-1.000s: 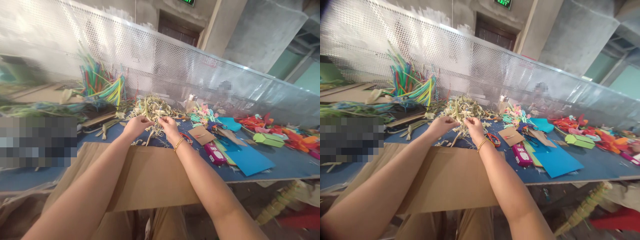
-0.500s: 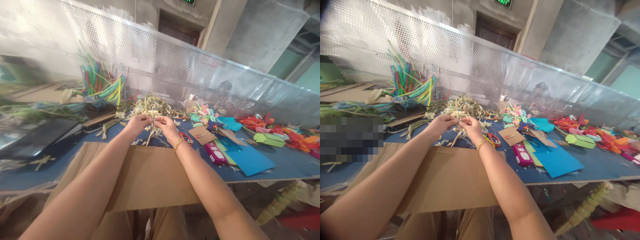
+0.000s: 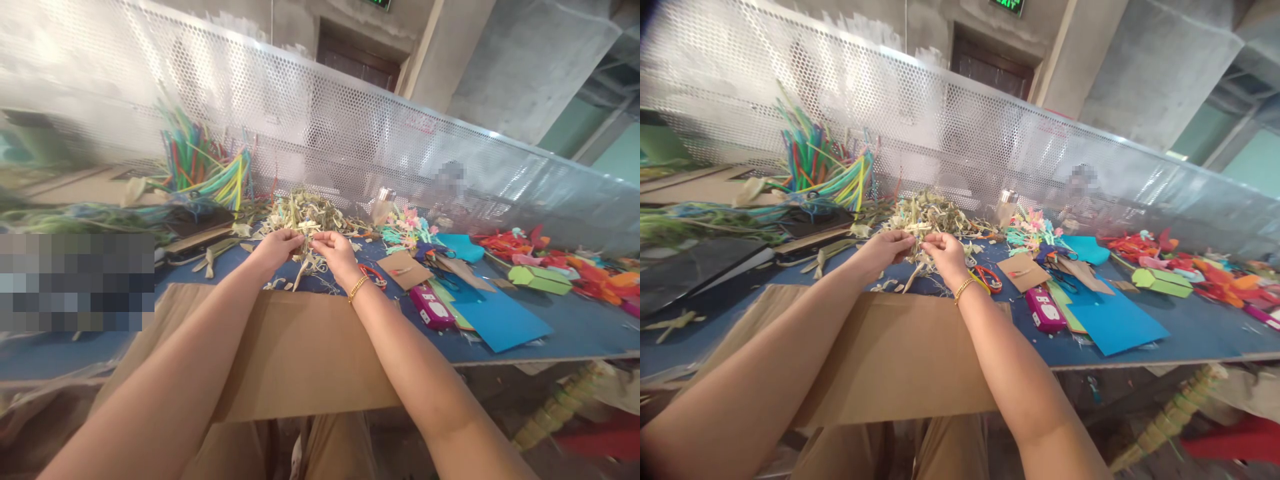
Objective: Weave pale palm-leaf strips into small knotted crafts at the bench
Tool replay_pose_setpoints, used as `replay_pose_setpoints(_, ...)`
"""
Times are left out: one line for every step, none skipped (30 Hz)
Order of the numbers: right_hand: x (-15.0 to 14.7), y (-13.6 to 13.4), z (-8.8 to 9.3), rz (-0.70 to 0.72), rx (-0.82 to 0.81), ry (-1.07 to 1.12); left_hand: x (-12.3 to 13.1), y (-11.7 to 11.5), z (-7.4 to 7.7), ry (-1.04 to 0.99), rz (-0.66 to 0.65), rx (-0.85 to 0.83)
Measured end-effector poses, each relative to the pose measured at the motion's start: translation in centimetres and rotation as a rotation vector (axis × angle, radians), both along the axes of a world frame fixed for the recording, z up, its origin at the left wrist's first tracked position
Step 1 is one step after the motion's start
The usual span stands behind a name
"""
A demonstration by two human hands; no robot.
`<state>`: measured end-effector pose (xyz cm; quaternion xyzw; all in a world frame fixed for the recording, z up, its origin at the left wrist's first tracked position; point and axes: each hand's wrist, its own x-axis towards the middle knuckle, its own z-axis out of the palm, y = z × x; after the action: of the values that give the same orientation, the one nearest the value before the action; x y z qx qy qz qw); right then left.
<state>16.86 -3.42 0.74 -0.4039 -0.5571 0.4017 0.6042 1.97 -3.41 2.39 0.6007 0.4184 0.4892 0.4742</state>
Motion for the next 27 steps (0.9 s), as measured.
replay_pose_setpoints(0.03,0.01,0.0,-0.005,0.002,-0.01,-0.02,-0.03,0.05,-0.003,-0.007,-0.011)
replay_pose_setpoints(0.05,0.03,0.0,-0.008,0.004,-0.017,-0.05,-0.06,0.09,-0.002,-0.013,-0.019)
replay_pose_setpoints(0.08,0.03,0.0,-0.01,0.008,-0.024,-0.09,-0.09,0.12,0.003,-0.017,-0.024)
replay_pose_setpoints(0.1,0.03,0.0,-0.009,0.01,-0.031,-0.13,-0.11,0.15,0.009,-0.018,-0.027)
replay_pose_setpoints(0.11,0.01,-0.01,-0.009,0.01,-0.037,-0.15,-0.13,0.17,0.016,-0.02,-0.029)
replay_pose_setpoints(0.11,-0.02,0.0,-0.008,0.009,-0.043,-0.17,-0.15,0.19,0.02,-0.02,-0.032)
replay_pose_setpoints(0.09,-0.06,0.0,-0.006,0.007,-0.047,-0.18,-0.17,0.21,0.021,-0.017,-0.035)
replay_pose_setpoints(0.07,-0.1,0.01,-0.005,0.004,-0.048,-0.17,-0.19,0.23,0.018,-0.012,-0.038)
replay_pose_setpoints(0.05,-0.14,0.03,-0.002,0.001,-0.046,-0.16,-0.21,0.24,0.011,-0.009,-0.042)
replay_pose_setpoints(0.02,-0.18,0.04,-0.001,0.0,-0.042,-0.14,-0.22,0.25,0.002,-0.008,-0.044)
replay_pose_setpoints(-0.02,-0.21,0.06,-0.001,0.0,-0.038,-0.12,-0.24,0.26,-0.009,-0.009,-0.045)
replay_pose_setpoints(-0.05,-0.24,0.09,-0.005,0.0,-0.032,-0.11,-0.24,0.25,-0.019,-0.011,-0.045)
replay_pose_setpoints(-0.07,-0.25,0.11,-0.014,-0.001,-0.029,-0.1,-0.23,0.24,-0.026,-0.016,-0.046)
replay_pose_setpoints(-0.09,-0.26,0.13,-0.024,-0.004,-0.028,-0.11,-0.21,0.22,-0.031,-0.019,-0.048)
replay_pose_setpoints(-0.1,-0.27,0.15,-0.03,-0.009,-0.029,-0.12,-0.19,0.2,-0.037,-0.019,-0.052)
replay_pose_setpoints(-0.12,-0.29,0.16,-0.029,-0.016,-0.034,-0.13,-0.15,0.18,-0.042,-0.017,-0.056)
replay_pose_setpoints(-0.13,-0.3,0.17,-0.018,-0.026,-0.04,-0.15,-0.11,0.16,-0.048,-0.013,-0.06)
replay_pose_setpoints(-0.14,-0.33,0.16,0.001,-0.036,-0.048,-0.16,-0.08,0.15,-0.055,-0.007,-0.063)
replay_pose_setpoints(-0.15,-0.36,0.14,0.022,-0.045,-0.057,-0.17,-0.06,0.15,-0.06,-0.002,-0.064)
replay_pose_setpoints(-0.16,-0.39,0.11,0.039,-0.05,-0.067,-0.18,-0.05,0.16,-0.062,0.004,-0.064)
replay_pose_setpoints(-0.17,-0.41,0.09,0.05,-0.051,-0.077,-0.18,-0.06,0.18,-0.06,0.009,-0.065)
replay_pose_setpoints(-0.17,-0.44,0.06,0.053,-0.048,-0.089,-0.18,-0.07,0.2,-0.055,0.011,-0.063)
replay_pose_setpoints(-0.18,-0.46,0.05,0.051,-0.042,-0.101,-0.17,-0.09,0.22,-0.047,0.012,-0.061)
replay_pose_setpoints(-0.17,-0.49,0.06,0.045,-0.037,-0.116,-0.16,-0.11,0.24,-0.037,0.011,-0.058)
replay_pose_setpoints(-0.17,-0.52,0.08,0.038,-0.033,-0.131,-0.15,-0.13,0.24,-0.027,0.013,-0.054)
replay_pose_setpoints(-0.16,-0.56,0.12,0.03,-0.034,-0.145,-0.14,-0.13,0.24,-0.017,0.015,-0.049)
replay_pose_setpoints(-0.15,-0.6,0.18,0.019,-0.036,-0.155,-0.14,-0.13,0.23,-0.008,0.017,-0.044)
